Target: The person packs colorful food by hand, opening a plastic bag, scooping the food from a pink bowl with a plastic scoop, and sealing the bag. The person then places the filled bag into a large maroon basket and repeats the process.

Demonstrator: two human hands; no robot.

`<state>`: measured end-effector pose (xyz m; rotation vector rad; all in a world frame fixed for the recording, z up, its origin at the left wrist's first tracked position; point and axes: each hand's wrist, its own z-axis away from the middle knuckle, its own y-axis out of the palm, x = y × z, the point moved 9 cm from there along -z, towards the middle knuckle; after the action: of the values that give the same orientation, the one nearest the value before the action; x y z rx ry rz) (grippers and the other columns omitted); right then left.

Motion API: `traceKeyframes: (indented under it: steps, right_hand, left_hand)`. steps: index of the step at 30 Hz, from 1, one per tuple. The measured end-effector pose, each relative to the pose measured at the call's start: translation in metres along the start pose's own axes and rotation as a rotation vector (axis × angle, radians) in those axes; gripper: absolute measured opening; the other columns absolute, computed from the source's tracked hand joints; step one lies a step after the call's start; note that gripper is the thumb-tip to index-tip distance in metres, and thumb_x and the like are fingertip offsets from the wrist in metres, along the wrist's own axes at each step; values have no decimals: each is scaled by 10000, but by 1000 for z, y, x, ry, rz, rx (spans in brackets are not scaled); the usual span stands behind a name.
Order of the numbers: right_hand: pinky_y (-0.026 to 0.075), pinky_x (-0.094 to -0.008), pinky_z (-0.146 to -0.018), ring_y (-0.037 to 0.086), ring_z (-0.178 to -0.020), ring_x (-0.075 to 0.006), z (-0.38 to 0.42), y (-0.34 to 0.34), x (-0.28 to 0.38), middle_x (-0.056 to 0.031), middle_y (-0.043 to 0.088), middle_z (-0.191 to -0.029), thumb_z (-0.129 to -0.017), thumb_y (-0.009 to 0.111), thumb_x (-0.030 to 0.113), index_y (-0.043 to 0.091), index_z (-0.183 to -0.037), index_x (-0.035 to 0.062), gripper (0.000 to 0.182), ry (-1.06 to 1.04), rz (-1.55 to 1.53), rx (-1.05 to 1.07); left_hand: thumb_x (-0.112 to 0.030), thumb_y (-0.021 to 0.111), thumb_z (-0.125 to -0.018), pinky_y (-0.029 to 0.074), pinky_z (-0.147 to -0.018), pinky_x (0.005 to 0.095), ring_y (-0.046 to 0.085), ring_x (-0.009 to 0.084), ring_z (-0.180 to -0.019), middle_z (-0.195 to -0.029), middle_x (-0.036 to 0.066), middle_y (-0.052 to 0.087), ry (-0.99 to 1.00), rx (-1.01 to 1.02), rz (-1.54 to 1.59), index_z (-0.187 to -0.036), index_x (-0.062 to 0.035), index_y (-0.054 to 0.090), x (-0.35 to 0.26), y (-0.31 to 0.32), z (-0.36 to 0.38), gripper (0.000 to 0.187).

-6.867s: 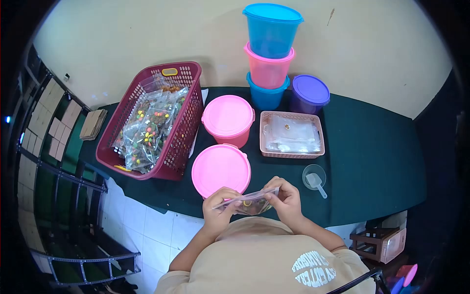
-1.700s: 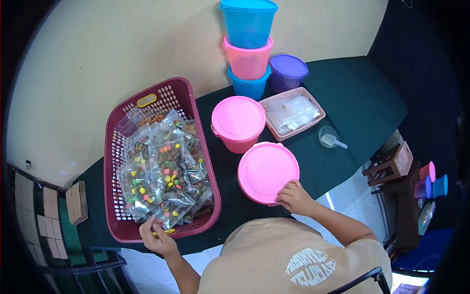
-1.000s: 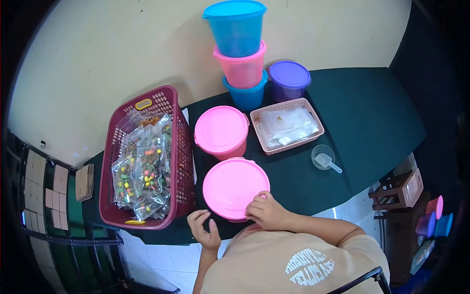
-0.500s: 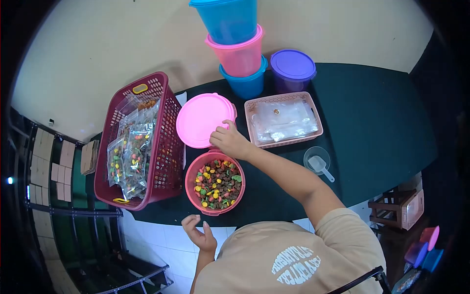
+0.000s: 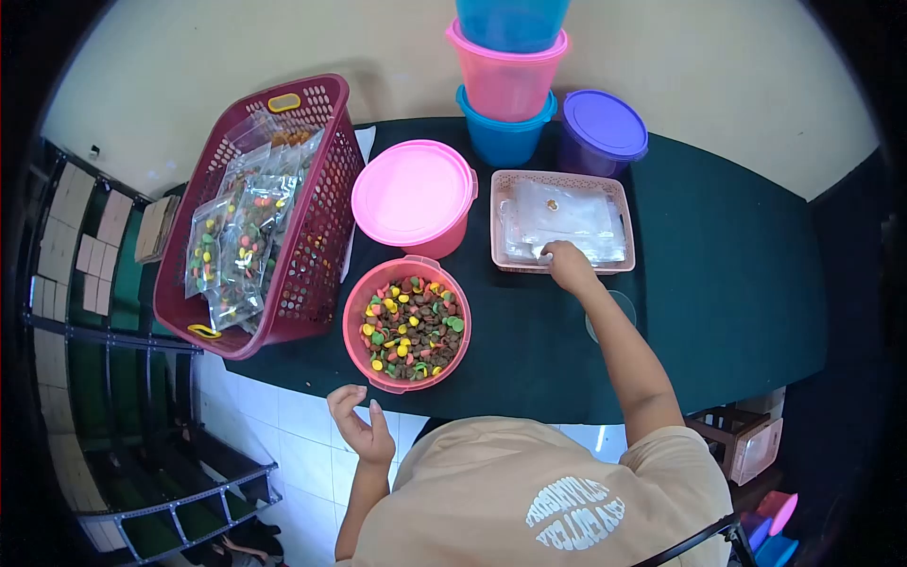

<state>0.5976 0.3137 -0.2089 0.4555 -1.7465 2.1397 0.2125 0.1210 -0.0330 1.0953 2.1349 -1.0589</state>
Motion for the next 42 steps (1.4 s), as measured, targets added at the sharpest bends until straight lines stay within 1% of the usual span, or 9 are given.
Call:
traceKeyframes:
  steps: [2,6,8,12,19,25,27,36,42]
  right_hand:
    - [470,-439,-899,578,-1046,-341,5,-10,-5,-178,641,-1054,-835,496,46,637,-1086,29,288,-109,-7,-226]
    - [450,-428,-955,539,-1142,-346,5,-14,-6,-192,567,-1233,-823,527,29,607,-1136,34,323,-66,-65,-237]
    - [388,-429,-1051,402,-1301,-390,8,-32,10,-195,386,-1436,-817,632,97,588,-1186,58,374,-241,67,-393]
    - [301,-508,-1109,157,-1419,-428,-9,-38,-1,-162,155,-1556,-677,815,298,589,-1201,87,608,-160,173,-223]
    - [281,-586,-1094,102,-1443,-388,-21,-40,2,-150,144,-1563,-652,823,292,607,-1157,122,576,-210,363,-227]
    - [351,-536,-1036,382,-1311,-338,-17,-48,7,-93,467,-1373,-713,755,182,632,-965,108,290,-449,370,-415]
    - [399,-450,-946,495,-1144,-287,-14,-61,6,-51,572,-1190,-733,727,140,618,-905,86,211,-457,271,-553]
    - [434,-391,-814,545,-963,-248,-32,-85,-1,-38,609,-925,-721,702,121,610,-838,79,155,-302,387,-605]
    - [459,-391,-775,577,-907,-249,-12,-120,8,-39,666,-905,-760,698,131,675,-833,76,94,-404,368,-805]
  left_hand:
    - [42,531,-811,399,-873,359,483,252,-965,-1033,141,481,-5,-7,10,-1067,-33,481,0,1,-1,271]
    - [36,532,-816,400,-866,357,483,249,-960,-1030,138,482,9,-7,22,-1066,-36,483,-1,0,-4,264]
    - [34,534,-819,400,-866,356,483,248,-959,-1029,136,481,3,-6,25,-1067,-36,483,3,-2,-2,263]
    - [29,537,-825,401,-863,355,481,246,-954,-1028,134,479,-46,-9,22,-1071,-36,481,13,-5,8,261]
    - [25,539,-828,408,-855,352,483,245,-948,-1031,136,479,-37,-14,21,-1071,-40,481,10,-8,5,258]
    - [30,548,-818,418,-842,355,489,247,-940,-1026,137,486,-35,-30,14,-1068,-44,485,14,-18,6,268]
    - [41,548,-808,420,-839,360,497,255,-930,-1015,141,493,-36,-12,-5,-1064,-43,489,13,-18,5,276]
    - [35,569,-790,416,-823,357,511,266,-909,-990,148,512,-14,31,-21,-1050,-38,497,9,-12,0,279]
    - [37,569,-781,418,-813,366,516,272,-892,-973,147,523,-26,63,-38,-1010,-33,512,6,-10,-3,247]
